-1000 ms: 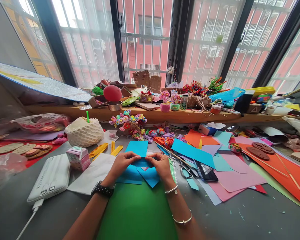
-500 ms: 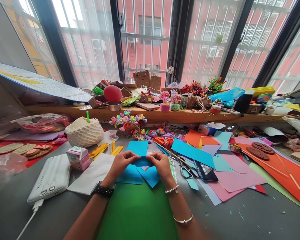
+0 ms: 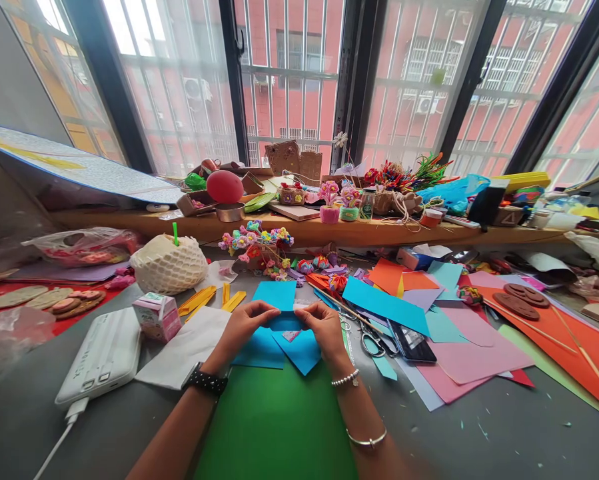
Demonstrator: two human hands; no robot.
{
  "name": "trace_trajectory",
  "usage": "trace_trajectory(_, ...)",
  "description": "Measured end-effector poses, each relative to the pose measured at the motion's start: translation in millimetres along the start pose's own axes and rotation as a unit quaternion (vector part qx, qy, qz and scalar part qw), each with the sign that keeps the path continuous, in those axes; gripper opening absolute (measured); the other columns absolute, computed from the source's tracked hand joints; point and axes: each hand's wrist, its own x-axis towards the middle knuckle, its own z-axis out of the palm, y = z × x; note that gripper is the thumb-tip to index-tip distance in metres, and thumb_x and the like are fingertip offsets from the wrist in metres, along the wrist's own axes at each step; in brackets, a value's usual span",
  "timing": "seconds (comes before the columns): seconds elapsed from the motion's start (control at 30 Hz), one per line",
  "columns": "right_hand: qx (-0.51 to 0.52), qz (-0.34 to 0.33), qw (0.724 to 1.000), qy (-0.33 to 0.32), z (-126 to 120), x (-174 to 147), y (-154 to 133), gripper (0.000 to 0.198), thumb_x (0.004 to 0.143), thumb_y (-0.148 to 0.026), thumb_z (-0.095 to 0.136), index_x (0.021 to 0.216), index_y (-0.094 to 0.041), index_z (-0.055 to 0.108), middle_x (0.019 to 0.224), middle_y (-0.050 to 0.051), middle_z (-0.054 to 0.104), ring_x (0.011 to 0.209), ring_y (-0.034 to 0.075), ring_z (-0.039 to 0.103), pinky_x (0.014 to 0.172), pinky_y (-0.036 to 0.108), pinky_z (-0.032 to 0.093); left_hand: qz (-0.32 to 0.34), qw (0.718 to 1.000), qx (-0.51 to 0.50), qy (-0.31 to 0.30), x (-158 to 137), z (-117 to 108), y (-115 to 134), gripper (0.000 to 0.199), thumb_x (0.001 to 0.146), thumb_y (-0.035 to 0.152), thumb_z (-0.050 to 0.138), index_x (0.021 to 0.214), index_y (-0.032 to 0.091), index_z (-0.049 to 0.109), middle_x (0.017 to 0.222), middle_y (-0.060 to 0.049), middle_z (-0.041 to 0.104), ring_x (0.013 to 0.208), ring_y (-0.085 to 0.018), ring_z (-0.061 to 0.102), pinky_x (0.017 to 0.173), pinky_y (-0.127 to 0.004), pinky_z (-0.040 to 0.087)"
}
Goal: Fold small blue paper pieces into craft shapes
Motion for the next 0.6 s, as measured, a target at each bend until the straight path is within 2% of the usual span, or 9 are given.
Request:
trace_trajectory(0.13,-0.02,0.001,0.999,-0.026,0.1,-0.1,-0.1,0.022,0.054,-0.034,0.068,0.056,-0.015,0.057,0.053,-0.002,0.054,0.05,0.01,0.049,0.049,0.022,0.041,0.013,0.999,0.026,-0.025,-1.1,2.4,2.0,0.024,0.06,0.038,0.057,0.066,0.015,0.064,0.066,-0.003,0.064,0.062,-0.014,0.055,0.056,-0.021,0.041)
trace_trajectory(0.27,-0.095,-0.042,0.993,-0.053,1.3,-1.0,-0.6,0.018,0.059,-0.033,0.064,0.064,-0.017,0.062,0.062,0.0,0.06,0.059,0.014,0.054,0.055,0.023,0.043,0.025,0.998,0.053,-0.03,-1.9,4.5,3.1,0.023,0.063,0.036,0.056,0.066,0.014,0.064,0.066,-0.004,0.064,0.062,-0.015,0.055,0.056,-0.021,0.041)
trace_trajectory(0.37,-0.145,-0.073,0.986,-0.047,1.9,-1.4,1.1,0.017,0.061,-0.033,0.063,0.063,-0.017,0.063,0.064,0.002,0.062,0.062,0.015,0.055,0.057,0.024,0.043,0.036,0.996,0.067,-0.044,-3.2,5.5,3.9,0.023,0.064,0.035,0.056,0.067,0.014,0.064,0.068,-0.004,0.065,0.065,-0.016,0.056,0.058,-0.021,0.042)
trace_trajectory(0.6,-0.165,-0.103,0.981,-0.027,2.1,-1.1,3.3,0.016,0.063,-0.031,0.061,0.064,-0.015,0.063,0.065,0.002,0.063,0.063,0.015,0.056,0.058,0.023,0.042,0.06,0.993,0.097,-0.035,-5.3,6.3,4.9,0.025,0.066,0.037,0.054,0.066,0.014,0.065,0.067,-0.003,0.065,0.064,-0.015,0.056,0.057,-0.02,0.04)
